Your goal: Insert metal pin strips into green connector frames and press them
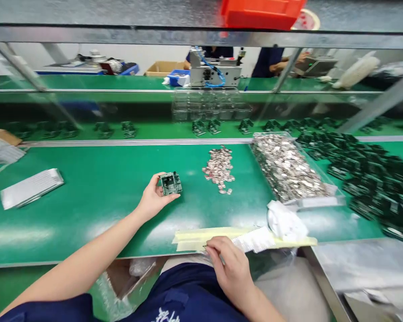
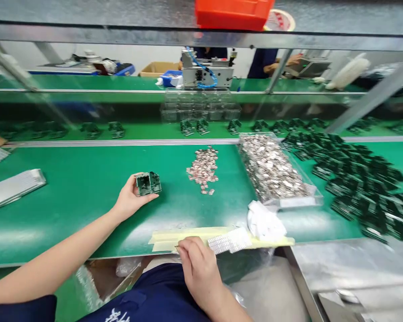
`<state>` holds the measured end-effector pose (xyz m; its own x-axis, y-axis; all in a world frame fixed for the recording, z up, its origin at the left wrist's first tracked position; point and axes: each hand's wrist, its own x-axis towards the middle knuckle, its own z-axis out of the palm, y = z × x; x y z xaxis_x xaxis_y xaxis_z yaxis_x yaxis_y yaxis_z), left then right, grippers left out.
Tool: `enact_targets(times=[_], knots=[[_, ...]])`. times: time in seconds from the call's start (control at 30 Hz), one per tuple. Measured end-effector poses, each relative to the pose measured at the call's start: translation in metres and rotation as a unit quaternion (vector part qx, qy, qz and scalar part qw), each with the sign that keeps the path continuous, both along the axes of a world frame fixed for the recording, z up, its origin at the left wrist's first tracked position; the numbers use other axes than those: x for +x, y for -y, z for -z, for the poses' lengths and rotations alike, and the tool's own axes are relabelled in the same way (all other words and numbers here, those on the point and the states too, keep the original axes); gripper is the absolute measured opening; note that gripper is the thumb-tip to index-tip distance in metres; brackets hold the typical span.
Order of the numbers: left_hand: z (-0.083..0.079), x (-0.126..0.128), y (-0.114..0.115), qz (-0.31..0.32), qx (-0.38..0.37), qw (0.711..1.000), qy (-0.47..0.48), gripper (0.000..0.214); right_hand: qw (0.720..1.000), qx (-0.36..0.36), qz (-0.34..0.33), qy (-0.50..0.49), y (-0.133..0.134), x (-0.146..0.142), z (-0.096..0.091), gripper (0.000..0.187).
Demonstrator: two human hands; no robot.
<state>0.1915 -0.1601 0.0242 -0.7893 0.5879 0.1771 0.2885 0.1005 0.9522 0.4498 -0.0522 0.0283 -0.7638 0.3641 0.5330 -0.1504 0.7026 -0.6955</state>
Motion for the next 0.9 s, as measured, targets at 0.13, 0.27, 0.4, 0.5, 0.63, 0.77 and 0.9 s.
enact_targets(times=[0.13,0.27,0.4,0.5,0.63,0.77,0.9], knots=[[-0.019,0.064,-0.062,0.117,0.064,0.989,0.067,0.053,0.971,-0.194,0.142,-0.001,-0.026,0.025,-0.024,0.012],[-0.028,0.117,-0.11,0.283,0.09,0.943,0.15,0.053,0.929,-0.248,0.269,-0.055,-0.053,0.055,-0.038,0.007],[-0.027,0.147,-0.129,0.38,0.109,0.897,0.199,0.053,0.9,-0.281,0.321,-0.088,-0.062,0.066,-0.043,0.011],[-0.023,0.153,-0.128,0.402,0.103,0.887,0.205,0.046,0.888,-0.319,0.317,-0.094,-0.061,0.061,-0.046,0.021],[-0.019,0.151,-0.123,0.421,0.082,0.88,0.206,0.044,0.9,-0.317,0.292,-0.059,-0.058,0.048,-0.046,0.029],[-0.017,0.149,-0.123,0.442,0.086,0.871,0.197,0.044,0.907,-0.303,0.293,-0.024,-0.057,0.043,-0.042,0.033],[-0.013,0.149,-0.122,0.461,0.085,0.866,0.176,0.043,0.903,-0.293,0.314,-0.004,-0.055,0.043,-0.037,0.036]])
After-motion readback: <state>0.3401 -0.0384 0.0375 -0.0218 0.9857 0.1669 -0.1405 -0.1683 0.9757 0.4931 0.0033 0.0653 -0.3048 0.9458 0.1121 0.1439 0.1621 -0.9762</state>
